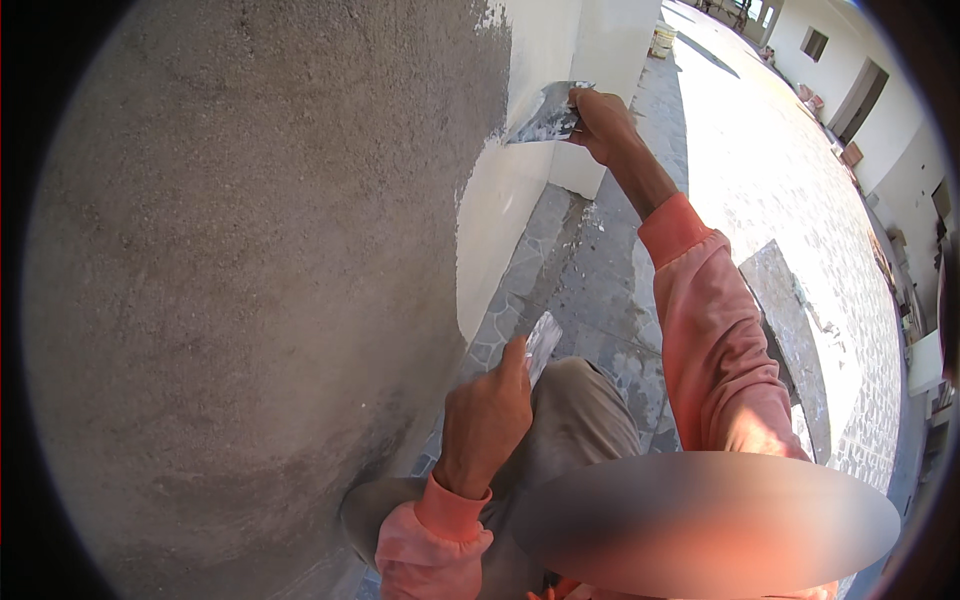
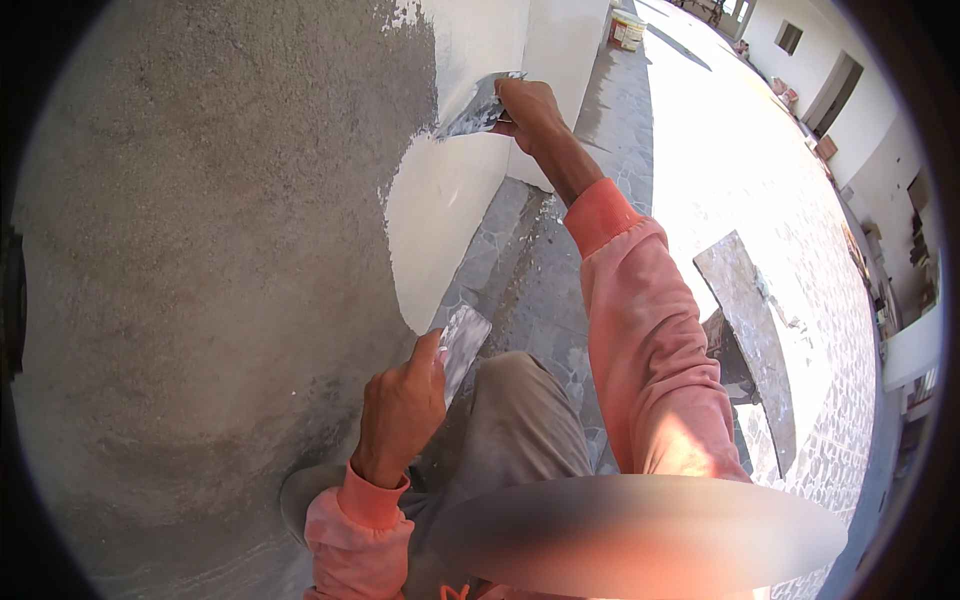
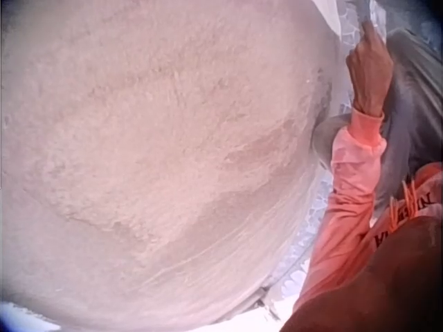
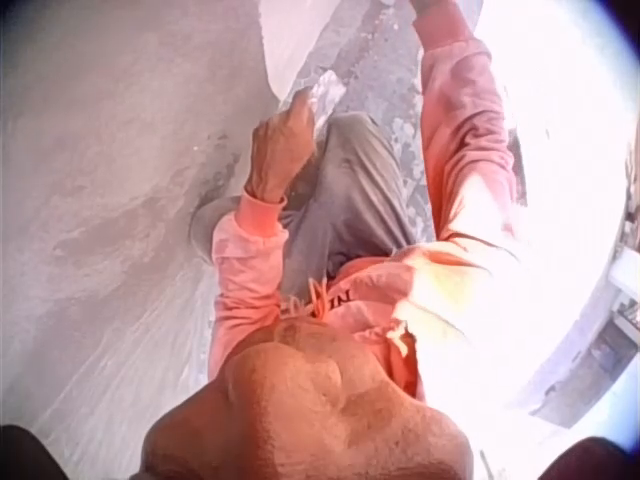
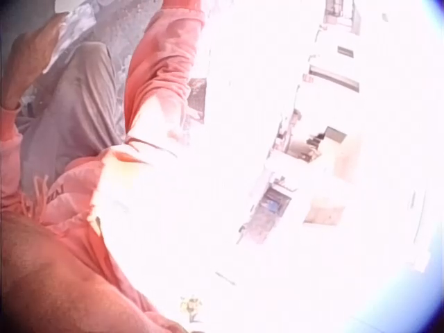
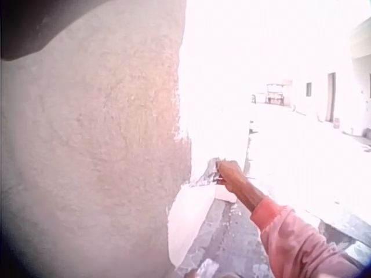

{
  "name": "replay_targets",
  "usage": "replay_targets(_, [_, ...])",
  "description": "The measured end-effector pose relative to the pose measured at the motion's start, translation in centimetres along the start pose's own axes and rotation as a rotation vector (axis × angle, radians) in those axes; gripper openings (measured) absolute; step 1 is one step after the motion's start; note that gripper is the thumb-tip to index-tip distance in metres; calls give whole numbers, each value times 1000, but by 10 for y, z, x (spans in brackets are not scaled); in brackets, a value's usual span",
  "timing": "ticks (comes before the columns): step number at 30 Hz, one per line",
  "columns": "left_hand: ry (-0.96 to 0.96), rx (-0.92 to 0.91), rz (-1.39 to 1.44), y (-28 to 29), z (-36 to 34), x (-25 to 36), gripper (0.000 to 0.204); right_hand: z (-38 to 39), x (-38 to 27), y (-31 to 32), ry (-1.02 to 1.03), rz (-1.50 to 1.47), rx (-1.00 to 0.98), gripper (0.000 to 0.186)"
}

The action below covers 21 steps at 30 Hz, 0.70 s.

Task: Applying white putty or plaster to an exterior wall using two metal trowels.

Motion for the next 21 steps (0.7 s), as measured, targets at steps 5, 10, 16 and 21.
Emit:
replay_targets(5, [-6, -2, -10, 2, 0, 0, 25, -2, 135, 25, -275, 120, 91, 19])
replay_targets(10, [-11, 4, 5, -1, 0, 0, 25, 6, 219, 21, -386, 113, 40, 15])
replay_targets(16, [28, -8, 38, -2, -3, 1, 25, -2, 221, -4, -385, 63, -59, 13])
replay_targets(21, [76, -13, 43, 3, -2, -4, 25, 6, 175, -26, -343, 104, -97, 17])
Point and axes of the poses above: each hand's wrist, its own z-axis away from the middle knuckle, its own y-axis out of the back of the hand, x = y × z, the point moved 2 cm from there along -z, towards the middle knuckle, and after that the axes turned 11 degrees about x, right-handed, at the moved point
